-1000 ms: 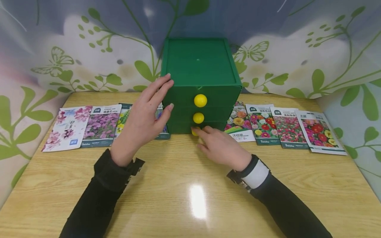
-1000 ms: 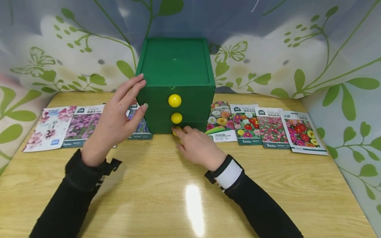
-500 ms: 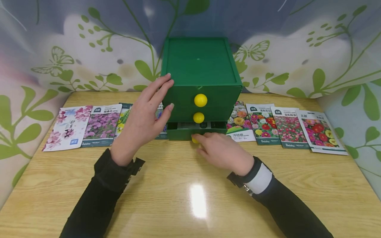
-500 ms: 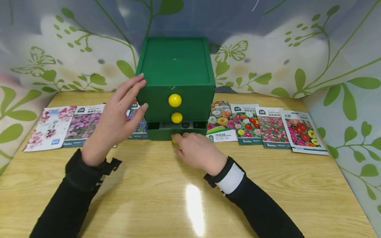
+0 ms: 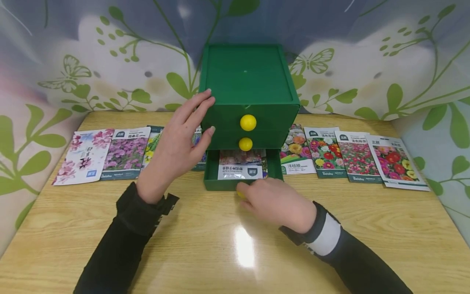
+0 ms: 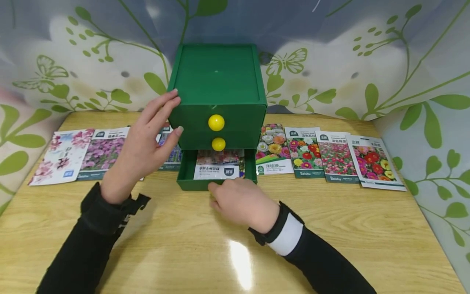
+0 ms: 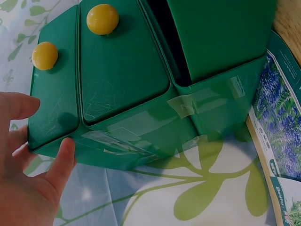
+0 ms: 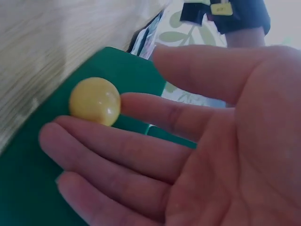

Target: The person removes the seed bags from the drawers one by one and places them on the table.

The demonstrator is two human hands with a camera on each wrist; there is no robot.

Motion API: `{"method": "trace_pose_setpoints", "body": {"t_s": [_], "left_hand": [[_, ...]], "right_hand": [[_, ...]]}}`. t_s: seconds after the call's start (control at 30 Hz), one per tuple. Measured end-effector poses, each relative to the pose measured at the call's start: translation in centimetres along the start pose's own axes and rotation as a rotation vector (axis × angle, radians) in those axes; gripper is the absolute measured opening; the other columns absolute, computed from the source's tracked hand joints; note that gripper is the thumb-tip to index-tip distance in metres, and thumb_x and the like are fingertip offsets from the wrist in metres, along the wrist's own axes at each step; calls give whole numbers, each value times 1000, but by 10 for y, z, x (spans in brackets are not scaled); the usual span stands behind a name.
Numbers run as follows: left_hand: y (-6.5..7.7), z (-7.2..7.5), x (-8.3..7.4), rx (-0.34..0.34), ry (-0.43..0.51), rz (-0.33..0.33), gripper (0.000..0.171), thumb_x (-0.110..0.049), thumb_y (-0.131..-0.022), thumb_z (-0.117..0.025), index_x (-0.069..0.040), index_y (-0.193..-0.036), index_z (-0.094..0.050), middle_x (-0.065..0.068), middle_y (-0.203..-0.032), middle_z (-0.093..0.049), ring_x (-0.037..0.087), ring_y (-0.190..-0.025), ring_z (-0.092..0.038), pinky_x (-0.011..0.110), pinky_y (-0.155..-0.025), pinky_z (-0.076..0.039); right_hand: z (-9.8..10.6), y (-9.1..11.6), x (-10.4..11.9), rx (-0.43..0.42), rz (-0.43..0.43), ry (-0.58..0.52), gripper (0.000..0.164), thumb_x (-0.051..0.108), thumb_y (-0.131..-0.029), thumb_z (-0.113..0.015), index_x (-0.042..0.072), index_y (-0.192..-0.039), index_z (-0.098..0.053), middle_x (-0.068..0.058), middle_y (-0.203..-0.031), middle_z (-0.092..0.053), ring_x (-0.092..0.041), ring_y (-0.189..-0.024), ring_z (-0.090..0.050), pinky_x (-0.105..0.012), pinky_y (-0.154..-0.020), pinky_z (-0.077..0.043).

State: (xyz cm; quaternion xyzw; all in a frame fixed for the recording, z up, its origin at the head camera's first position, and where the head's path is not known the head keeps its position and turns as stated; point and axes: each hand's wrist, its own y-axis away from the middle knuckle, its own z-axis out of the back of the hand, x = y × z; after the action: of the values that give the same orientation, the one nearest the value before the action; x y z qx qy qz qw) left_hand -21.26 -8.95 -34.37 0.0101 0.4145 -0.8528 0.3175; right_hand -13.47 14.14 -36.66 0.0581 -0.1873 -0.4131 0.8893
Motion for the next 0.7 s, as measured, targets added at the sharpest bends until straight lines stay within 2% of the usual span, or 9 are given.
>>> {"method": "trace_pose_setpoints", "body": {"t_s": [0.27,0.43,0.53,0.7], "left_hand": [[0,0,0,-1,7,13,56,-7,-95,-66,-1,-147,-46,12,-155,-39,27,-142,-36,41,-113,-32],[0,0,0,1,1,11,57,-7,-95,-65,-2,-148,-45,12,-155,-38,26,-142,-36,40,-113,-32],[0,0,0,2,-4,5,57,-7,-96,-65,-2,-148,-44,12,-155,-38,26,-142,-35,40,-113,-32],[0,0,0,2,-11,1,57,-8,-96,-65,-2,-149,-44,12,-155,-38,26,-142,-36,40,-113,-32]], "right_hand": [[-1,8,20,45,-31,24,13,24,-102,-59,11,-102,-62,2,-62,-52,-13,-50,-50,-32,-46,-42],[-3,11,27,61,-19,99,6,15,-100,-60,12,-103,-64,0,-65,-56,-15,-55,-55,-34,-50,-45],[-4,13,31,75,-2,166,13,9,-97,-63,12,-109,-66,-1,-69,-60,-16,-60,-58,-34,-54,-48],[-5,18,41,82,26,212,11,7,-93,-67,13,-103,-68,0,-65,-58,-12,-54,-53,-31,-51,-47]]}}
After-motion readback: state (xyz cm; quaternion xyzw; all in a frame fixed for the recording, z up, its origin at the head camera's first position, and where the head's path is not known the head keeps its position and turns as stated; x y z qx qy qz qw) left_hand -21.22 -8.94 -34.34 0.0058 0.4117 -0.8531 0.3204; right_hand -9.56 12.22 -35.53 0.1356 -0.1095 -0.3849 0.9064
